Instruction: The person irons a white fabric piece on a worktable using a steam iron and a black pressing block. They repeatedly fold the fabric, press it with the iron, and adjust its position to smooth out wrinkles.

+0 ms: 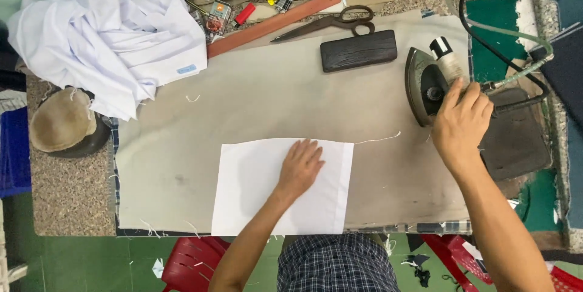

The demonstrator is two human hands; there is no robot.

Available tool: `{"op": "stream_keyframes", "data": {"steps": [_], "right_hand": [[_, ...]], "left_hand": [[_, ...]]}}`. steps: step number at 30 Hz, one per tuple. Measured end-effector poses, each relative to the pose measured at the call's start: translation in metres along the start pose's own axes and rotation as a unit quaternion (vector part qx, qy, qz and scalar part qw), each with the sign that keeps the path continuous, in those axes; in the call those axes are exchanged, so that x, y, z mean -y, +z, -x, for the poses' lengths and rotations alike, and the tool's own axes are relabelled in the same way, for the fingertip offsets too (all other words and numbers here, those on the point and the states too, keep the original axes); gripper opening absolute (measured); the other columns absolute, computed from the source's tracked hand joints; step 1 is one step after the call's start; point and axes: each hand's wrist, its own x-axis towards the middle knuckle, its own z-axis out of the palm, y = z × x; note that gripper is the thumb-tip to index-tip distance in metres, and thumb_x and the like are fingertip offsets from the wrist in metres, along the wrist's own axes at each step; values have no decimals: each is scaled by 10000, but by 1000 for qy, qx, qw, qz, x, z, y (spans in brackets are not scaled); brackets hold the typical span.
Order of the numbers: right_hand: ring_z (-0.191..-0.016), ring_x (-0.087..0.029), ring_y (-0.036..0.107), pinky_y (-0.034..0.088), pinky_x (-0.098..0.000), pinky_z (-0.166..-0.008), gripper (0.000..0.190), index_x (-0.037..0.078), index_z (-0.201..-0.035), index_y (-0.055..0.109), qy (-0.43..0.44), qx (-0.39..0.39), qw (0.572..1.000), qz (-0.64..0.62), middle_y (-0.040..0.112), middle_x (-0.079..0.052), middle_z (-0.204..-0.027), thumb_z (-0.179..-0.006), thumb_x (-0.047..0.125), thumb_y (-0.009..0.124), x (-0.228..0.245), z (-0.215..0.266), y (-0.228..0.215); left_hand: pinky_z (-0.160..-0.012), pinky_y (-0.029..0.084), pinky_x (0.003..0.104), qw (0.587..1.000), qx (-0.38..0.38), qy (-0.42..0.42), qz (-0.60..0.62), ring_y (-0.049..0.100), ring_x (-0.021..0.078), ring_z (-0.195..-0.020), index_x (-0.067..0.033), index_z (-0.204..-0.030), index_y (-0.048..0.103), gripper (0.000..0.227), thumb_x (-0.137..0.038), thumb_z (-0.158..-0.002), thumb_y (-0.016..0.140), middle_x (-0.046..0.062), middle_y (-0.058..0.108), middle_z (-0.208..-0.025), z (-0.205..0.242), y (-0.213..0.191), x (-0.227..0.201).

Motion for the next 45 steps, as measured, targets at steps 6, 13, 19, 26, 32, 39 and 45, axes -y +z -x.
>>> {"op": "stream_keyframes", "data": {"steps": [6,13,19,26,32,39,45], "right_hand": [[-1266,-409,564,423,-522,-1032,911,30,-1406,656,9,106,992,-62,599,-245,-1380,-643,400,989,21,-27,-27],[-1163,-413,523,498,-500,-937,551,-8,-1373,509,62,188,926,-323,495,-319,-1390,-955,284,718,63,50,-95],[-1255,-398,505,453,-525,-1059,712,-24,-1468,397,160,300,794,-504,463,-262,-1413,-913,311,690,115,137,-108],[-1072,-200,743,593,-328,-974,348,136,-1167,746,103,685,393,-604,788,-46,-1171,-860,296,780,229,121,-187],[-939,-302,619,466,-423,-812,257,200,-1138,631,-247,650,486,-530,660,-128,-985,-968,385,687,220,141,-190],[-902,-58,800,700,-154,-790,240,243,-1050,772,-142,676,485,-536,829,83,-1000,-874,405,753,34,147,-149],[-771,-192,875,735,-285,-692,269,82,-962,916,152,673,521,-502,945,-73,-846,-914,199,678,-34,65,-136]], "left_hand": [[-1233,257,553,989,146,12,-22,383,347,-1480,-53,-1427,583,616,-509,-1016,539,143,434,-1590,2,21,-34],[-1033,416,472,995,84,-44,-29,551,322,-1216,-81,-1305,605,394,-282,-976,686,153,571,-1375,-37,44,-39],[-776,423,393,974,184,-118,63,578,285,-803,-115,-814,596,298,-269,-819,851,48,587,-803,-36,73,-17],[-800,515,298,897,-49,-227,376,664,183,-859,-48,-892,742,48,-32,-864,778,61,731,-899,9,-161,23],[-710,570,412,765,-561,-316,-7,632,266,-726,-64,-980,545,343,197,-1182,641,155,594,-885,242,-425,150],[-933,488,459,772,-334,-484,-241,604,378,-1080,100,-1272,584,195,59,-1227,769,253,626,-1239,370,-406,118],[-817,647,317,765,-286,-574,65,680,236,-1085,-52,-1137,677,105,-59,-1033,691,135,709,-1170,237,-309,155]]}}
